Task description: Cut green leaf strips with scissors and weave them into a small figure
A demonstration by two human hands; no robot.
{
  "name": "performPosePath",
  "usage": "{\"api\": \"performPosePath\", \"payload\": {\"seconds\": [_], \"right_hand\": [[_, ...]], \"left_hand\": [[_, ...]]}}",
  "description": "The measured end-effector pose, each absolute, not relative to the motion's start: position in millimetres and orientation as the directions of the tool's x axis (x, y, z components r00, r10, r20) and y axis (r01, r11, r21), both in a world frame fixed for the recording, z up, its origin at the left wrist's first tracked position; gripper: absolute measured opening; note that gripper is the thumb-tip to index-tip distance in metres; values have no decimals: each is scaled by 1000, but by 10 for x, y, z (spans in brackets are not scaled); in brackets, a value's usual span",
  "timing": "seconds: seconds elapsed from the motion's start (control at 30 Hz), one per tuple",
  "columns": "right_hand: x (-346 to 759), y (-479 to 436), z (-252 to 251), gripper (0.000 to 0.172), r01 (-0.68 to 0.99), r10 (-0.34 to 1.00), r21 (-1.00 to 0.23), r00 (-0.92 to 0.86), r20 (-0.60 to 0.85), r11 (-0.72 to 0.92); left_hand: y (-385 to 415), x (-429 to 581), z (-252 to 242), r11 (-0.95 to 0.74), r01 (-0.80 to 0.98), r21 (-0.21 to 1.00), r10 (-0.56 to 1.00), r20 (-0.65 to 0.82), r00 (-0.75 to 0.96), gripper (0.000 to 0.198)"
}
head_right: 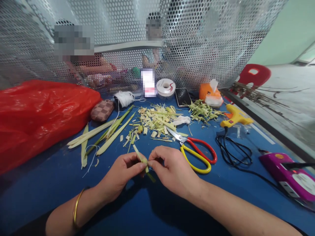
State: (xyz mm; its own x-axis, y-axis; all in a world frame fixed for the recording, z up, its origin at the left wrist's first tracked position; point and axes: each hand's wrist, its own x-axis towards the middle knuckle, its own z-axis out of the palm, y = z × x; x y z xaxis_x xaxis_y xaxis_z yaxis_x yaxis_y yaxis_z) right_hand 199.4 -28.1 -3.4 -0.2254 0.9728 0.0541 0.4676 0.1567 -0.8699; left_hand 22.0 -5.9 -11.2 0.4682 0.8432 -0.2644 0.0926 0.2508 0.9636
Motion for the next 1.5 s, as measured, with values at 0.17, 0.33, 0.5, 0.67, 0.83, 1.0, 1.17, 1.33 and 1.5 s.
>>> {"api": "performPosePath", "payload": {"seconds": [0.17,0.33,0.5,0.67,0.83,1.0,1.17,1.33,1.5], "right_hand": [[1938,-276,-98,14,300,960,-950,-231,-160,-86],[1939,-255,-100,12,201,944,-964,-243,-222,-175],[1971,-250,-100,11,246,947,-955,-230,-223,-165],[1961,-254,-95,12,235,947,-959,-238,-217,-161],[1906,-256,-93,15,115,944,-969,-229,-238,-217],[1938,-260,-111,6,189,985,-982,-171,-8,25],[2031,-257,-99,18,450,848,-719,-265,459,530],[2034,-236,-97,23,587,697,-401,-461,549,704],[2014,-222,-89,14,543,723,-483,-447,527,687]], "left_hand": [[-70,230,-102,2,242,970,893,-111,437,9],[-59,212,-101,51,191,980,869,-138,475,17],[-35,188,-94,169,150,974,830,-223,512,22],[-42,210,-74,174,190,966,853,-244,460,14],[-72,238,-81,194,149,969,880,-240,409,11],[-74,234,-105,375,26,927,874,-363,323,12],[-69,225,-108,474,-91,876,843,-421,334,10],[-88,228,-57,484,-74,872,829,-430,359,12],[-83,225,-54,455,-64,888,831,-398,388,12]]}}
